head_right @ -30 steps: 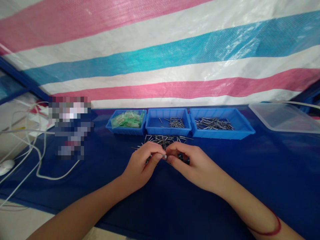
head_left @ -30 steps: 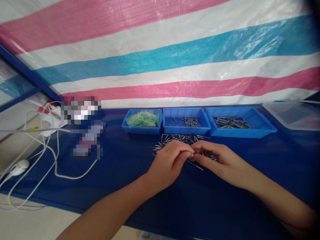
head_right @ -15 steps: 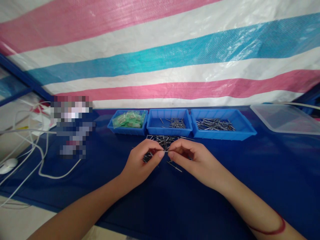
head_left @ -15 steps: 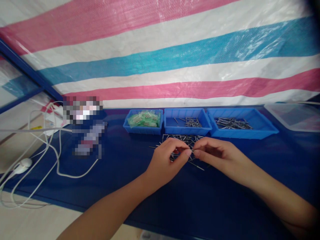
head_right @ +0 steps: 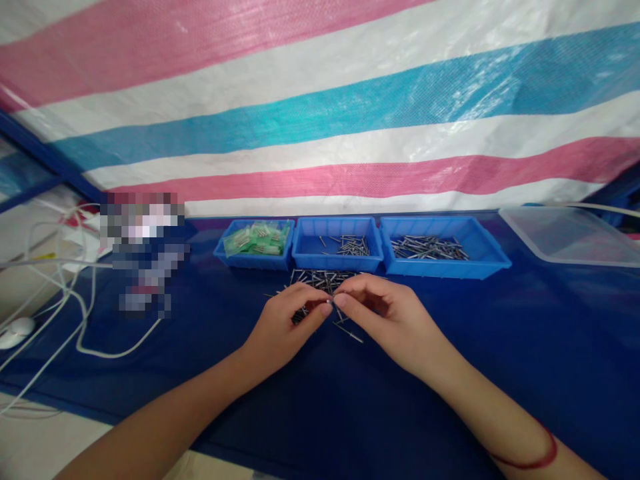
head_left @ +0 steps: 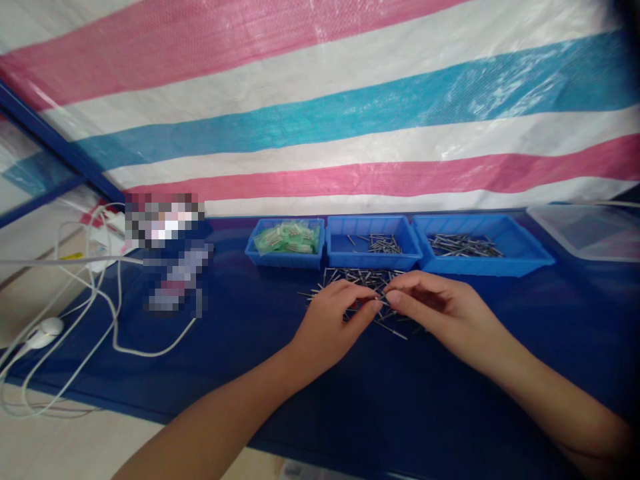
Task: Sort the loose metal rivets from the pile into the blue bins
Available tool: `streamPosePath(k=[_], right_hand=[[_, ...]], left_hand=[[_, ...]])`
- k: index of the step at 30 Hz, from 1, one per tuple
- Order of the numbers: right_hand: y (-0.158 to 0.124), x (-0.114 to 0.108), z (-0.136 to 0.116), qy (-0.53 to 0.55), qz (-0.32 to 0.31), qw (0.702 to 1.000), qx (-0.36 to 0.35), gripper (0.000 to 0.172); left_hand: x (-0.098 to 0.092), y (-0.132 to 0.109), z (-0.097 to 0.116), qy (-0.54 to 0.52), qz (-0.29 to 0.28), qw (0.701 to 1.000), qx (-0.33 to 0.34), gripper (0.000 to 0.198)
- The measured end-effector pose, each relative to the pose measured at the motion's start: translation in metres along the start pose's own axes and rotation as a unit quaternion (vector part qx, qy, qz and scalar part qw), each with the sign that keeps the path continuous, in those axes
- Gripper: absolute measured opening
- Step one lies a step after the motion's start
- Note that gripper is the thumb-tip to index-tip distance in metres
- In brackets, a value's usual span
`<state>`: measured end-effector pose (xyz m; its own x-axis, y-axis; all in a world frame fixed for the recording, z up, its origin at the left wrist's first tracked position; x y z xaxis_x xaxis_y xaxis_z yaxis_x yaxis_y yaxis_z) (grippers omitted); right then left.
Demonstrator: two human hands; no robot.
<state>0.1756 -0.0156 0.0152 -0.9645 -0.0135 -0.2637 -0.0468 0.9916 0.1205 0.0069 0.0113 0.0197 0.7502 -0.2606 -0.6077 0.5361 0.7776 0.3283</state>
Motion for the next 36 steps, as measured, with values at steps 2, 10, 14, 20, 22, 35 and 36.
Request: streamPosePath(k=[2, 10, 14, 20, 22, 35, 36], right_hand=[[-0.002, 0.001, 0.0, -0.018, 0.022, 0.999, -0.015, 0.02], [-0.008, 0.003, -0.003, -0.105, 0.024, 0.991, -0.073, 0.017], [-0.004, -0.003, -0.006, -0.152, 0.007, 0.985, -0.078, 0.019], [0.006, -0.045, -0.004, -0.223, 0.17, 0.957, -0.068, 0.025], [0.009, -0.066, 0.001, -0.284, 0.242, 0.927, -0.037, 0.03], [0.011, -0.068, 0.011, -0.475, 0.267, 0.835, -0.076, 0.039], [0.009, -0.061, 0.007, -0.468, 0.254, 0.841, -0.093, 0.037]], left_hand=[[0.002, 0.0, -0.001, 0.0, -0.001, 1.0, 0.001, 0.013], [0.002, 0.0, -0.001, -0.01, 0.023, 1.0, -0.005, 0.013], [-0.002, 0.0, 0.0, 0.013, 0.032, 0.999, -0.005, 0.013], [-0.002, -0.002, -0.002, 0.147, -0.028, 0.988, 0.027, 0.035], [0.0, -0.004, -0.004, 0.205, -0.058, 0.976, 0.036, 0.035], [0.01, -0.006, -0.003, 0.292, -0.113, 0.945, 0.095, 0.024], [0.011, -0.006, -0.003, 0.293, -0.114, 0.944, 0.103, 0.024]])
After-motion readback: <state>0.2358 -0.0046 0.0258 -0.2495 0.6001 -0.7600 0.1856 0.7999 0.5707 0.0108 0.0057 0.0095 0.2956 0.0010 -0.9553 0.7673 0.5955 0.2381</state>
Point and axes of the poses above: each hand's wrist, its own y-axis towards the middle knuckle, its own x-axis out of the palm, z = x × y, the point moved 3 cm from there along y, towards the middle knuckle, and after that the axes turned 1 degree about y, right-handed, at the moved point
